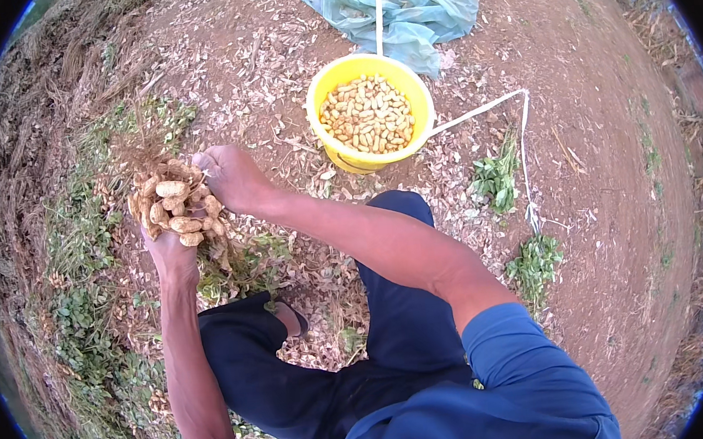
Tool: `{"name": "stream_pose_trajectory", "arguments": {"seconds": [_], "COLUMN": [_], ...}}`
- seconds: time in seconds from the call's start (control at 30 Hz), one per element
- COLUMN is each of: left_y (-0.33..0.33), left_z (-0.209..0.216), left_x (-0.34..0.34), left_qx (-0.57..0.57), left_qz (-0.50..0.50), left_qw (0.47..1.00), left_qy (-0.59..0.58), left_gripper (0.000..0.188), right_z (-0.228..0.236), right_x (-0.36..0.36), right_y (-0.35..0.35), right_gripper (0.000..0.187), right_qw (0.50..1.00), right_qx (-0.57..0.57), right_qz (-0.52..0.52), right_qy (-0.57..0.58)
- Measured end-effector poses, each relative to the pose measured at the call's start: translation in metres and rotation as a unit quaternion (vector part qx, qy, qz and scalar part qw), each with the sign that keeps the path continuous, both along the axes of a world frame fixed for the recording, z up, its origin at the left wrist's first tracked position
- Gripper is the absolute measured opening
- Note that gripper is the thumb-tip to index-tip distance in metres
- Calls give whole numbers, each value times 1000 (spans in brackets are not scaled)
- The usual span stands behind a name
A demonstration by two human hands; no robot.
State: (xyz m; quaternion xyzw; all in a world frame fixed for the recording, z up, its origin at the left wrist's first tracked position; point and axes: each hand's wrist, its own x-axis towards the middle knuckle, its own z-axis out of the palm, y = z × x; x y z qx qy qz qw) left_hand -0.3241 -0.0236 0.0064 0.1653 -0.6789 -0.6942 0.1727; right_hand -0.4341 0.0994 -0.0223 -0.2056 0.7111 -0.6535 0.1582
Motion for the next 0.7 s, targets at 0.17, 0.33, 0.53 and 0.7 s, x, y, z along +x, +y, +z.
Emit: {"name": "stream_pose_trajectory", "arguments": {"seconds": [0.17, 0.33, 0.53, 0.7], "left_y": [-2, -1, 22, 25], "left_z": [-7, -5, 13, 16], "left_x": [-2, 0, -3, -4], "left_qx": [24, 50, -75, 6], "left_qz": [-16, -8, -18, -1], "left_qw": [1000, 999, 997, 1000], "left_qy": [12, 7, -4, -4], "left_gripper": [50, 57, 30, 37], "right_z": [0, 8, -3, -9], "right_x": [4, 5, 5, -2], "right_y": [2, 8, 9, 8], "right_gripper": [50, 48, 38, 35], "right_qw": [999, 994, 995, 992], "right_qx": [-27, -39, -55, -20], "right_qz": [-26, 13, 24, 42], "right_qy": [-14, -99, -85, -114]}}
